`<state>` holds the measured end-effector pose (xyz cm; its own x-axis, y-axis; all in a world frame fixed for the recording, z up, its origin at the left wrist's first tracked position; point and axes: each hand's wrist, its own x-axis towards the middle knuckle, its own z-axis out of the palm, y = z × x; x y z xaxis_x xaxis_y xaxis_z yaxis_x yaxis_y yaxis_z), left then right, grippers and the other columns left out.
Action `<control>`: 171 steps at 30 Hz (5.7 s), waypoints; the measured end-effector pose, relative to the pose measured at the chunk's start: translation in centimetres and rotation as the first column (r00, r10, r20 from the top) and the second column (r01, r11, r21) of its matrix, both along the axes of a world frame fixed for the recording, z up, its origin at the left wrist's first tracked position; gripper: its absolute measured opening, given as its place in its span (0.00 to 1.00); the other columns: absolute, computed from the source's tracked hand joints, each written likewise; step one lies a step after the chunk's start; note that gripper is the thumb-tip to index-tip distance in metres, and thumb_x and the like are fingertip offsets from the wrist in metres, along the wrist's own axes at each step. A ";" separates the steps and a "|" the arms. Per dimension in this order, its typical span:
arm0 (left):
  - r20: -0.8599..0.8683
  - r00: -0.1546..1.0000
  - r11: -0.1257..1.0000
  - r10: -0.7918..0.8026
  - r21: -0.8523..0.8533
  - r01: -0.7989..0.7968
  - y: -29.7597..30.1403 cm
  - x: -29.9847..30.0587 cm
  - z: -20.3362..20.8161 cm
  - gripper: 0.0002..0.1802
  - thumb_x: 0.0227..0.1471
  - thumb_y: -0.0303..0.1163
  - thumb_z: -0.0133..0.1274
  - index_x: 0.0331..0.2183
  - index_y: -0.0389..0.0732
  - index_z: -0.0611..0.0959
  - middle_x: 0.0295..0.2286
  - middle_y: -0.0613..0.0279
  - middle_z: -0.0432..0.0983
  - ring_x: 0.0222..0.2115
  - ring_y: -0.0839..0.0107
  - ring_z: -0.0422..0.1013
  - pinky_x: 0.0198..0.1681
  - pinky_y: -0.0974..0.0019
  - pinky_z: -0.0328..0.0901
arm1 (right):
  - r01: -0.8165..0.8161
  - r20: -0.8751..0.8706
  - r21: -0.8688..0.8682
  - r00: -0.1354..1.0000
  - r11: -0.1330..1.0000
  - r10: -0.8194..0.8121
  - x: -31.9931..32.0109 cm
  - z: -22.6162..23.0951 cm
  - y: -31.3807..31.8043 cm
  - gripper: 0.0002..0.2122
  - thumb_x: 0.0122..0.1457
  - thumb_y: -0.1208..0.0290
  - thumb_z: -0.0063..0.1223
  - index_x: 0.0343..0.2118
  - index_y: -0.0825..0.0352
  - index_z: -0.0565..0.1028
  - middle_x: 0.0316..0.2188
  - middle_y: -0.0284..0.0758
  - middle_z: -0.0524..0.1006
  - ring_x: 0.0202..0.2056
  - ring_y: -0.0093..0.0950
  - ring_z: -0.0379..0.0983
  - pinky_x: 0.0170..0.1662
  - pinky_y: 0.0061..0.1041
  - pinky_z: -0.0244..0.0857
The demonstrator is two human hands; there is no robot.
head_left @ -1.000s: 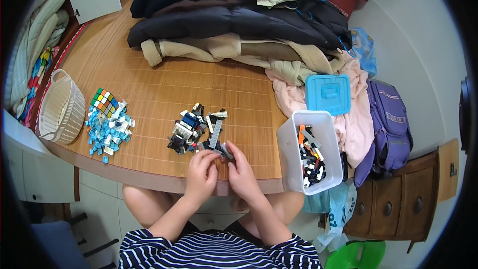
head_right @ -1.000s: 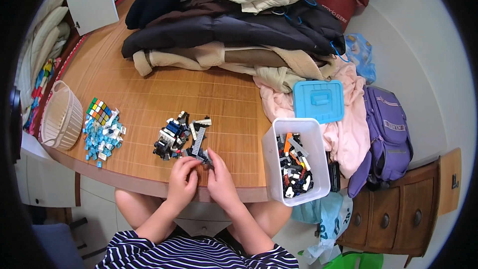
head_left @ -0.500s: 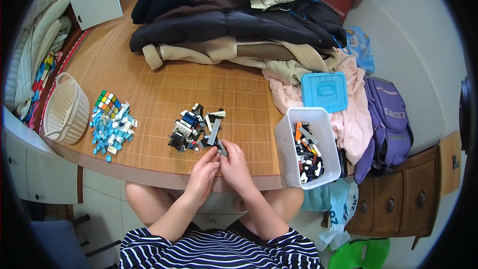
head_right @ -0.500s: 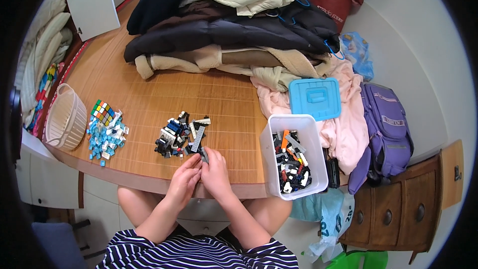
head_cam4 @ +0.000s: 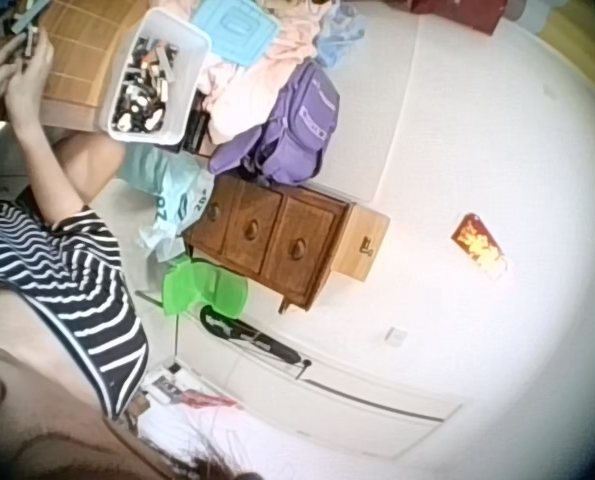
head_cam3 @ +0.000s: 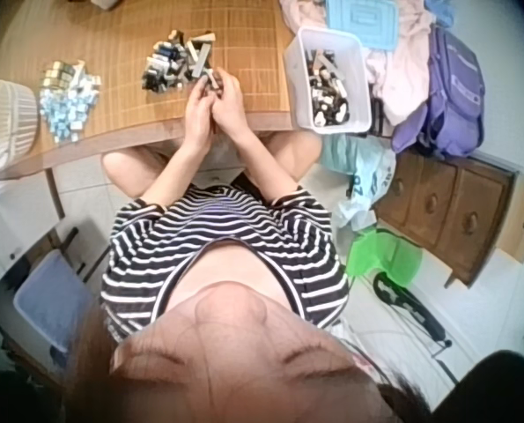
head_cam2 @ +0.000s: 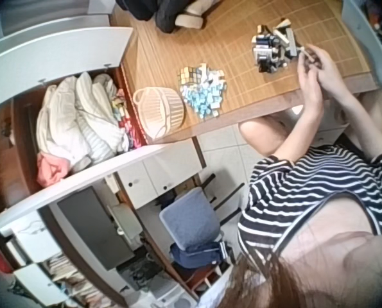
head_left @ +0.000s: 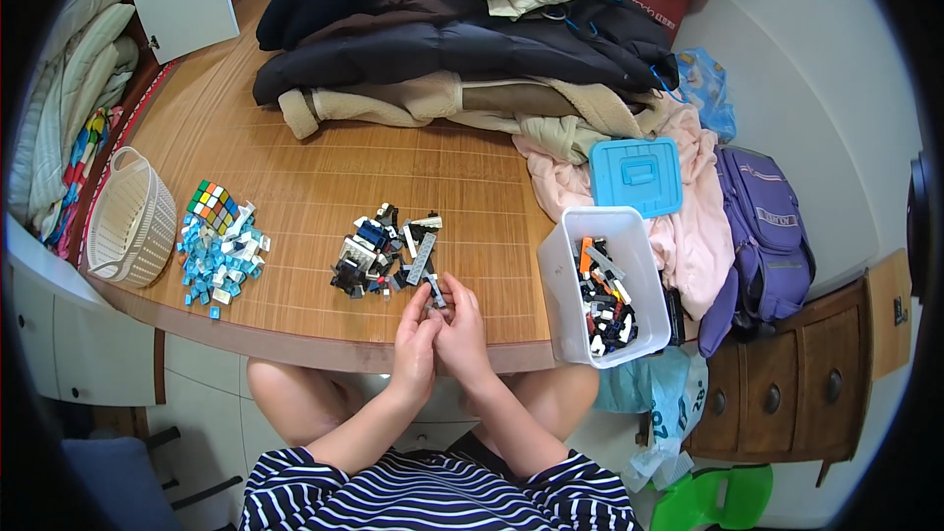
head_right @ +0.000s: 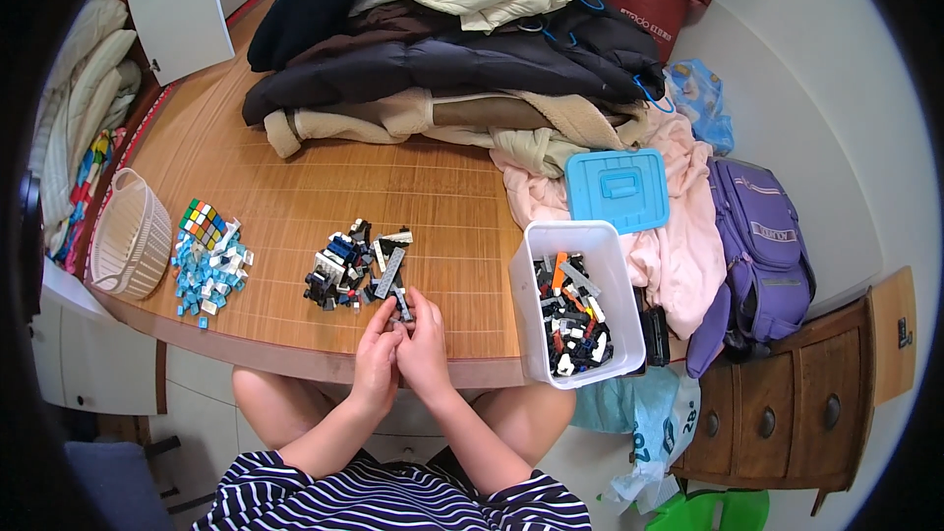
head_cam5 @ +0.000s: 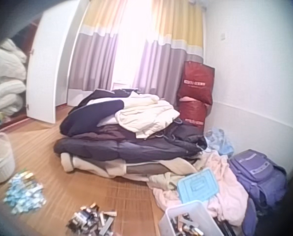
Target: The person handles small plastic building blocks on a wooden table, picking up individual pieces, connecting them to a growing structure, and occasionally placing or retrieving pieces from a white bin.
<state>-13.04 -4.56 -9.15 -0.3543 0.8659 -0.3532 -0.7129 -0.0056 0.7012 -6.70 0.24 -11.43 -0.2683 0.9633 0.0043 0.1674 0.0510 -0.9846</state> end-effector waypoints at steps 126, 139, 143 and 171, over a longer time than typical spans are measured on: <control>0.025 0.999 0.999 -0.042 -0.018 0.042 -1.5 -3.5 0.7 0.32 0.50 0.21 0.45 0.58 0.28 0.60 0.55 0.54 0.59 0.53 0.69 0.59 0.57 0.67 0.54 | -0.139 0.395 0.305 0.919 0.942 0.008 -0.4 0.7 2.2 0.13 0.51 0.81 0.49 0.41 0.70 0.73 0.39 0.43 0.71 0.36 0.38 0.72 0.42 0.31 0.67; 0.130 0.991 0.999 0.035 -0.034 -0.031 0.1 -3.3 -0.3 0.32 0.51 0.21 0.44 0.58 0.28 0.58 0.55 0.52 0.60 0.58 0.64 0.56 0.60 0.63 0.51 | -0.151 0.451 0.331 0.893 0.932 -0.015 -0.6 0.2 2.5 0.10 0.50 0.79 0.51 0.38 0.69 0.73 0.37 0.42 0.71 0.35 0.38 0.72 0.40 0.34 0.67; 0.130 0.991 0.999 0.026 -0.026 -0.023 0.6 -3.3 -0.4 0.32 0.51 0.21 0.44 0.57 0.27 0.59 0.54 0.52 0.60 0.57 0.64 0.57 0.60 0.64 0.53 | -0.149 0.456 0.293 0.890 0.945 -0.001 -0.7 0.3 2.5 0.12 0.50 0.79 0.51 0.39 0.69 0.73 0.38 0.43 0.71 0.35 0.39 0.72 0.41 0.35 0.68; 0.172 0.985 0.998 -0.014 0.067 0.002 1.8 -3.0 -0.9 0.31 0.51 0.19 0.42 0.58 0.26 0.59 0.50 0.54 0.65 0.51 0.71 0.63 0.54 0.71 0.58 | -0.002 -0.010 -0.004 1.000 1.000 0.002 -1.0 0.3 2.0 0.13 0.53 0.79 0.51 0.42 0.71 0.76 0.42 0.41 0.77 0.42 0.35 0.74 0.48 0.28 0.66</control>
